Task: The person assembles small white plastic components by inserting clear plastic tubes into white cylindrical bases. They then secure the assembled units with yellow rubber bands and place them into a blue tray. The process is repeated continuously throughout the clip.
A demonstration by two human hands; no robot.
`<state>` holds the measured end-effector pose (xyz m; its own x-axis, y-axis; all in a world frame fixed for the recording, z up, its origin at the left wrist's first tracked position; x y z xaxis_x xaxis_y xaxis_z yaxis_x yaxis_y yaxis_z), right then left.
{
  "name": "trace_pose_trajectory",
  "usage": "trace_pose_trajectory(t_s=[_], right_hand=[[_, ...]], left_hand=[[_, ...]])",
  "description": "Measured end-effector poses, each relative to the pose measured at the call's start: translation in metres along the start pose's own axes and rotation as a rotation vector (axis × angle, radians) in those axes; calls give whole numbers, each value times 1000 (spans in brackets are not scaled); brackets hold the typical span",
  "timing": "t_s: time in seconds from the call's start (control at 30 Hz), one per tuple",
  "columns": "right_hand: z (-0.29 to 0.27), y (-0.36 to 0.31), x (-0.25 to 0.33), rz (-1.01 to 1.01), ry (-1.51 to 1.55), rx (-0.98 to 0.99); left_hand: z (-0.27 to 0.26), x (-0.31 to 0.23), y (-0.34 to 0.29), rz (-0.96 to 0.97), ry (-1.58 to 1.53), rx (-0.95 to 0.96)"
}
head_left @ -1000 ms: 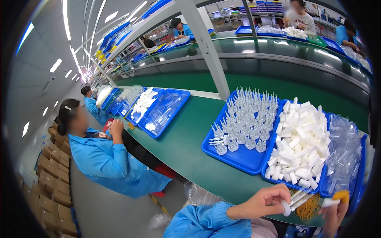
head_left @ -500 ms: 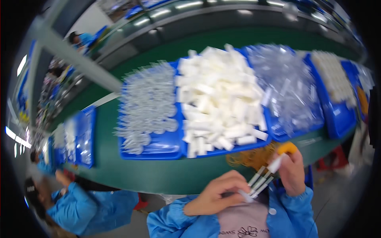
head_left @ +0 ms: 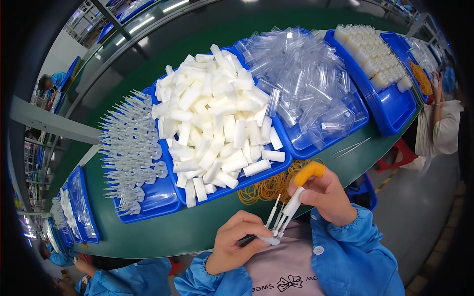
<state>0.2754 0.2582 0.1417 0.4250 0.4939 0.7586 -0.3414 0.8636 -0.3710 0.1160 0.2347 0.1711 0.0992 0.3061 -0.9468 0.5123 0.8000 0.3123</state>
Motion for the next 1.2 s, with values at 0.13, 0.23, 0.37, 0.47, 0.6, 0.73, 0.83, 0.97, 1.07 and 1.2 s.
trace_pose_trajectory(t_s=[0.13,0.23,0.37,0.47,0.6,0.73,0.83,0.97,1.07,1.2], right_hand=[[14,-3,-3,-54,-108,112],[32,-6,-5,-115,-201,166],[44,0,16,-225,-475,167],[48,13,55,-531,-941,-82],[56,39,49,-595,-1505,-246],[61,45,42,-549,-1650,-253],[57,40,48,-603,-1559,-297],[39,29,58,-472,-1024,-124],[26,32,45,-54,-500,91],[29,34,41,-11,-398,151]], left_hand=[[-7,9,-8,-98,-75,-202],[-9,1,-6,-4,19,-193],[-22,-3,-20,56,32,-333],[-39,-1,-29,49,30,-536],[-57,2,-41,39,-14,-711],[-68,2,-51,61,-30,-806],[-70,1,-51,49,-10,-773],[-59,-3,-47,44,98,-612],[-48,-12,-38,103,74,-544],[-34,-27,-20,164,142,-426]])
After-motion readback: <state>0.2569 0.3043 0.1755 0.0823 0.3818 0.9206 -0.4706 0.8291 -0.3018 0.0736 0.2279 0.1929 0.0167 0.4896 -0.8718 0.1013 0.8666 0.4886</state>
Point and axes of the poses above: each hand's wrist, its own y-axis towards the middle knuckle, its own z-axis out of the palm, x = y × z, the point moved 10 cm from there along y, towards the middle knuckle, and after that the axes turned 13 degrees about z, right-handed, at the moved point
